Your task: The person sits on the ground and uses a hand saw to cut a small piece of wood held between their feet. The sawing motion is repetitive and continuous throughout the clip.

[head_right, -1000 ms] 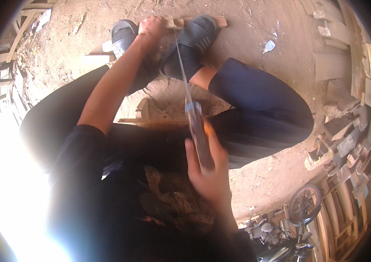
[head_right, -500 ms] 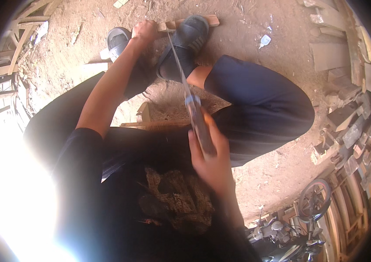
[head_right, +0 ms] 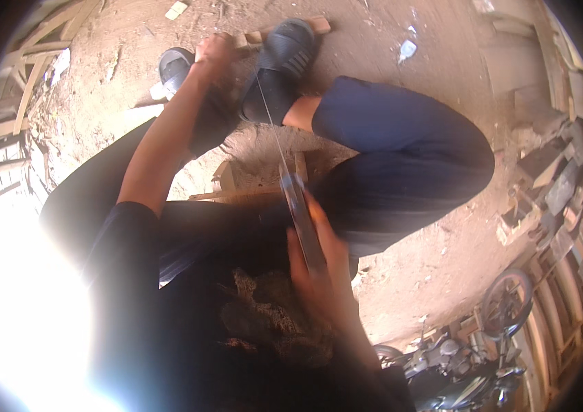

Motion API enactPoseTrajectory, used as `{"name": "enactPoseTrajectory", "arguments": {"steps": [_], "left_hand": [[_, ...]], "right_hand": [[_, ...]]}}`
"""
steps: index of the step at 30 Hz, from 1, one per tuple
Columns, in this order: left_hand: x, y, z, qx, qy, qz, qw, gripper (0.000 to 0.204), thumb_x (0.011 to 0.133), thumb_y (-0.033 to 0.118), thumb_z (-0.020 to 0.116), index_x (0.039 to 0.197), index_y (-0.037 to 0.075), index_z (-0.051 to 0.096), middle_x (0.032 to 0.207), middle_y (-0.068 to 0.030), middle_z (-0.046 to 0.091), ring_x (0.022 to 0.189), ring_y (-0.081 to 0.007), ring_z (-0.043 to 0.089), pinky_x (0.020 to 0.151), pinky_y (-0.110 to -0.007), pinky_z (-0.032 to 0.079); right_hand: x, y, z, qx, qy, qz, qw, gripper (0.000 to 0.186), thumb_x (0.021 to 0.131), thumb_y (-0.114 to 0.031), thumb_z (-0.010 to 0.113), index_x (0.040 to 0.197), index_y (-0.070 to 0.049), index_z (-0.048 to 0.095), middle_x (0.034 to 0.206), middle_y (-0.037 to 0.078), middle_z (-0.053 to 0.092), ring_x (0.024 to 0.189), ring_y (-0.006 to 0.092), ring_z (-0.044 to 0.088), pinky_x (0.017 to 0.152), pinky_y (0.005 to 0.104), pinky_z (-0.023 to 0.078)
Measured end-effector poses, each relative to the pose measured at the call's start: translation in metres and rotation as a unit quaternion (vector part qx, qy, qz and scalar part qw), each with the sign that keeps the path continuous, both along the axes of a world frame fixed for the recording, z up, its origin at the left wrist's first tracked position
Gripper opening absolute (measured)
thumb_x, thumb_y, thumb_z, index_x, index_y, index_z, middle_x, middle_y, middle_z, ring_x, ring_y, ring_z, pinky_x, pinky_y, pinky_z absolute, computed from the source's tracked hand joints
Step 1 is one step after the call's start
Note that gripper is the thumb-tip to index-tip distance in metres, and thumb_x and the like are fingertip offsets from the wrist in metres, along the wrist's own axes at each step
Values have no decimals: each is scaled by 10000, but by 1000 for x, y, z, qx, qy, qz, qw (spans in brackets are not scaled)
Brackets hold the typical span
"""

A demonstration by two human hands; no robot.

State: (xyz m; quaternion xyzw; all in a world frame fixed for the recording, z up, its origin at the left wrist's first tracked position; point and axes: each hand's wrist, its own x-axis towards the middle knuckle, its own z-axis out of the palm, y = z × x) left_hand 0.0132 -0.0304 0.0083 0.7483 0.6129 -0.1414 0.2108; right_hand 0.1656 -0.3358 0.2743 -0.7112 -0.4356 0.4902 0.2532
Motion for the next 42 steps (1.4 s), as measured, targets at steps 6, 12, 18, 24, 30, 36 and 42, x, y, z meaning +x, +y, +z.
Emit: {"name": "enactPoseTrajectory", "arguments": {"steps": [6,12,18,24,30,36,42], "left_hand": [[-2,7,-9,-10,29,-29,999,607,626,570,783,1042,137,689,1067,-116,672,1025,-287,638,873,-397,515],[5,5,-2,-16,25,-8,1000,583,619,557,790,1029,152,699,1058,-92,680,1008,-284,648,861,-403,524],[5,8,1,3,28,-8,1000,658,610,593,779,1046,109,683,1079,-126,667,1018,-285,644,857,-401,524],[6,6,-7,-12,10,6,1000,656,615,579,783,1056,106,676,1106,-132,656,1035,-280,637,861,-401,520],[0,2,0,-11,-8,-11,1000,659,672,599,728,1044,58,672,1077,-161,663,1046,-296,631,895,-399,500],[10,0,3,8,-3,12,1000,517,674,451,795,1046,111,680,1080,-112,671,1028,-272,642,856,-395,524],[5,-3,2,2,3,21,1000,495,682,435,797,1038,113,678,1070,-108,672,1022,-271,644,841,-391,530]], "right_hand": [[10,26,-19,-37,44,-13,998,491,851,9,537,1329,42,428,1186,250,578,1141,347,570,955,356,426],[8,19,-32,49,36,-32,998,484,840,-14,575,1306,29,452,1051,256,620,1019,380,621,858,379,480],[10,8,-12,62,26,-18,998,481,850,-20,570,1317,0,458,1017,248,632,995,384,633,831,329,479],[-4,36,-19,34,8,-11,999,496,856,-59,595,1319,15,434,941,247,638,904,380,654,764,368,494],[13,32,6,-47,112,15,992,604,851,-74,634,1385,3,364,788,110,616,678,137,603,648,274,469],[9,31,-23,-3,101,33,994,696,812,22,557,1445,-16,272,795,110,625,652,148,615,643,280,473],[-1,37,-14,43,64,34,996,695,792,44,527,1443,-33,299,1043,191,633,851,200,650,759,277,478]]}}
